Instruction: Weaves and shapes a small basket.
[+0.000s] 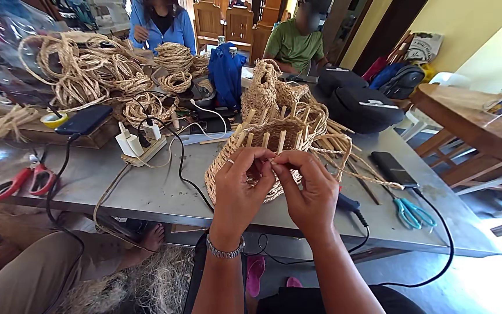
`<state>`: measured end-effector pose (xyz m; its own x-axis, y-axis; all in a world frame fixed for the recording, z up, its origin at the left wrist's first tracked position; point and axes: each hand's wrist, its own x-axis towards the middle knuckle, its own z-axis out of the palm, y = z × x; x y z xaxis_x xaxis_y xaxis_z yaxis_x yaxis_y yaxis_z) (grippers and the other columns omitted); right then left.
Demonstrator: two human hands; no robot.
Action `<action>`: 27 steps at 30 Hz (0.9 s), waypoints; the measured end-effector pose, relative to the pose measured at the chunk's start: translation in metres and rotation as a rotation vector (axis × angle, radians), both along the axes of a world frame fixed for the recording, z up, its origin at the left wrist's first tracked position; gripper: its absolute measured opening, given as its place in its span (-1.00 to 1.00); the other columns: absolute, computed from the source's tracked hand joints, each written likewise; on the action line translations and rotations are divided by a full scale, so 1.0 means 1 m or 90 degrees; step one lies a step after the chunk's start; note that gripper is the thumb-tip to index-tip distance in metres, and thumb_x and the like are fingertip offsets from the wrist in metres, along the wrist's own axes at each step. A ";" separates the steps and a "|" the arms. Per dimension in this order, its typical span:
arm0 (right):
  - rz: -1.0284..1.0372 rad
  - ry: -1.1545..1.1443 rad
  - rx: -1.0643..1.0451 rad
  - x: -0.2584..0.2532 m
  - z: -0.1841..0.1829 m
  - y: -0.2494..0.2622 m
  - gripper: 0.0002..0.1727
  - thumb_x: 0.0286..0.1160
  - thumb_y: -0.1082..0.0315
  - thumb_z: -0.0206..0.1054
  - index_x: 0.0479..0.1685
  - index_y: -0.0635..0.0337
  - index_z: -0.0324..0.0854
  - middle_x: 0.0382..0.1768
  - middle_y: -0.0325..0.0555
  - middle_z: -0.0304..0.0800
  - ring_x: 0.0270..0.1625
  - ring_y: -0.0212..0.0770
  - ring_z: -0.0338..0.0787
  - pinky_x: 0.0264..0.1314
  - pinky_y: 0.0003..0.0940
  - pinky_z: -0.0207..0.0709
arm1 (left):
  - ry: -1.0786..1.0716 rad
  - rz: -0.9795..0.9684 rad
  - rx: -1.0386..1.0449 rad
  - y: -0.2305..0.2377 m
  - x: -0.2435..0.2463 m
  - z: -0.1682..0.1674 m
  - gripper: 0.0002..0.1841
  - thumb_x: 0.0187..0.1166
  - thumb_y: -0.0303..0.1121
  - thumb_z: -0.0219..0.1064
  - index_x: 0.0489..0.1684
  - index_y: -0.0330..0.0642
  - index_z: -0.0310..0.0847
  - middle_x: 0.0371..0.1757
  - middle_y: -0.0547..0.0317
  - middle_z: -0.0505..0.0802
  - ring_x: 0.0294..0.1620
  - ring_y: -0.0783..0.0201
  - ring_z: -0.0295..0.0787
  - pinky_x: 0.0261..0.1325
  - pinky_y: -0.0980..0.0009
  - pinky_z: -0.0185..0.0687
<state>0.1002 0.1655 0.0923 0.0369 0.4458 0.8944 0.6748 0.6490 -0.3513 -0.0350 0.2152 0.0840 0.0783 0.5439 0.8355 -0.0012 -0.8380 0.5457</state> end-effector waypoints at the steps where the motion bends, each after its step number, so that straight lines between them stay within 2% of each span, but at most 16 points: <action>1: 0.001 0.000 0.000 0.000 -0.001 0.000 -0.86 0.59 0.50 0.37 0.01 0.30 0.74 0.02 -0.10 0.82 0.05 -0.31 0.84 0.12 -0.37 0.80 | 0.005 0.003 -0.007 -0.001 0.000 0.001 -0.79 0.49 -0.55 0.38 0.04 -0.28 0.73 -0.08 0.20 0.82 -0.24 0.47 0.77 -0.20 0.55 0.79; 8: 0.036 -0.011 -0.008 0.007 -0.004 0.001 -0.86 0.60 0.52 0.35 0.01 0.30 0.74 0.06 -0.08 0.82 0.14 -0.28 0.83 0.20 -0.35 0.78 | 0.020 -0.003 -0.038 -0.003 0.000 0.000 -0.80 0.50 -0.54 0.36 0.02 -0.24 0.72 -0.10 0.22 0.78 -0.32 0.50 0.73 -0.32 0.58 0.75; 13: 0.128 0.074 -0.056 0.011 -0.008 0.002 -0.83 0.59 0.51 0.37 0.08 0.27 0.71 0.06 -0.09 0.82 0.05 -0.24 0.85 0.15 -0.27 0.82 | 0.023 -0.009 -0.053 -0.004 0.001 -0.001 -0.83 0.51 -0.50 0.34 -0.01 -0.23 0.70 -0.17 0.25 0.76 -0.36 0.50 0.70 -0.36 0.59 0.73; 15: 0.111 0.051 -0.052 0.010 -0.003 -0.002 -0.79 0.54 0.53 0.41 0.09 0.28 0.72 0.08 -0.07 0.82 0.07 -0.22 0.86 0.17 -0.24 0.83 | 0.031 0.008 -0.052 -0.005 -0.001 0.001 -0.83 0.49 -0.49 0.37 -0.02 -0.22 0.70 -0.17 0.26 0.76 -0.35 0.51 0.71 -0.35 0.60 0.73; 20: -0.013 -0.062 0.000 0.008 0.007 -0.009 -0.86 0.47 0.50 0.48 -0.05 0.24 0.82 0.06 -0.06 0.83 0.16 -0.27 0.82 0.16 -0.41 0.78 | 0.037 0.018 -0.038 -0.008 -0.003 0.002 -0.83 0.47 -0.51 0.41 -0.03 -0.23 0.72 -0.15 0.24 0.77 -0.32 0.51 0.73 -0.31 0.59 0.76; 23: -0.002 -0.032 0.007 0.007 0.003 -0.006 -0.88 0.46 0.54 0.48 -0.10 0.25 0.82 0.04 -0.06 0.84 0.15 -0.26 0.84 0.15 -0.38 0.81 | 0.031 0.019 -0.033 -0.006 -0.002 0.002 -0.83 0.48 -0.51 0.42 -0.02 -0.22 0.76 -0.13 0.24 0.78 -0.32 0.52 0.73 -0.31 0.61 0.75; 27: 0.027 -0.001 0.005 0.008 -0.005 -0.003 -0.86 0.49 0.54 0.46 -0.05 0.27 0.80 0.07 -0.06 0.85 0.17 -0.21 0.86 0.17 -0.31 0.83 | 0.027 -0.003 -0.031 -0.003 -0.004 0.001 -0.83 0.50 -0.52 0.40 -0.01 -0.23 0.77 -0.12 0.24 0.79 -0.32 0.51 0.73 -0.30 0.60 0.75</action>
<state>0.1082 0.1629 0.0877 0.0166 0.4402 0.8977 0.6478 0.6792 -0.3450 -0.0387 0.2124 0.0851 0.1165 0.5833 0.8039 0.0192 -0.8105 0.5854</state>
